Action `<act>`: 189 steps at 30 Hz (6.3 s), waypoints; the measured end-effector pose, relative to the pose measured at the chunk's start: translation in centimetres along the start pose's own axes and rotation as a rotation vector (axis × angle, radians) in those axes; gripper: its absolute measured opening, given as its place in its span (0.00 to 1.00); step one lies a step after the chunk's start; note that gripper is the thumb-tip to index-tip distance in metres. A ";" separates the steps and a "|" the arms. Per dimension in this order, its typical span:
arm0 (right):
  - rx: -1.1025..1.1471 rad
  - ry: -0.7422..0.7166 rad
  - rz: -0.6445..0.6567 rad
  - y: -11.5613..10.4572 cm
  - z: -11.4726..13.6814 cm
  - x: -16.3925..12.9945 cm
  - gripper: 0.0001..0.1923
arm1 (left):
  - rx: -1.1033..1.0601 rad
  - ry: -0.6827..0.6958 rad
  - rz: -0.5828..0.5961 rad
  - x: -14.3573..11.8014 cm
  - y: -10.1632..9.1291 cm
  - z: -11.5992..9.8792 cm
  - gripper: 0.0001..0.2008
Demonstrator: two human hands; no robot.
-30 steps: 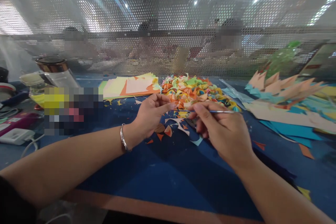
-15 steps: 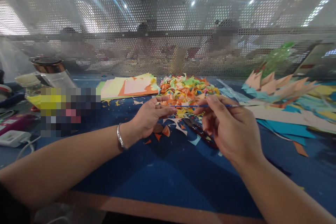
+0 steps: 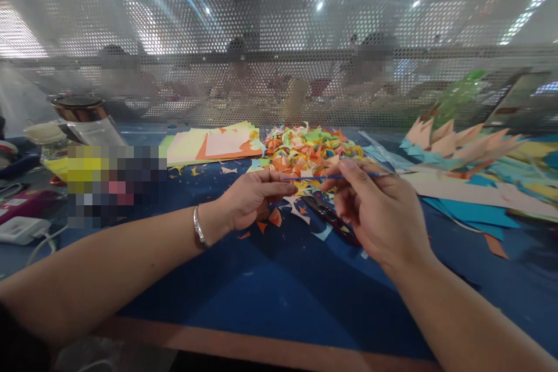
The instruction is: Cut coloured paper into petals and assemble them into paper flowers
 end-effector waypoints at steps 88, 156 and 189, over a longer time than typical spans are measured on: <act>-0.206 0.248 0.262 0.2 -1.5 -0.1 0.25 | 0.209 0.170 0.207 0.3 -0.8 -1.7 0.15; -0.428 0.036 0.375 0.3 -0.9 -0.6 0.19 | 0.046 -0.125 0.184 0.1 -0.4 -1.2 0.07; -0.448 0.021 0.176 -0.8 0.0 0.6 0.18 | 0.289 -0.006 0.016 1.4 -2.4 -1.9 0.08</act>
Point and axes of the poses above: each hand's wrist, its own x-axis towards the middle knuckle, its own y-axis out of the palm, z = x × y, the point moved 4 cm from there along x, towards the middle knuckle, and after that the axes turned 7 degrees about y, right-handed, at the moved point
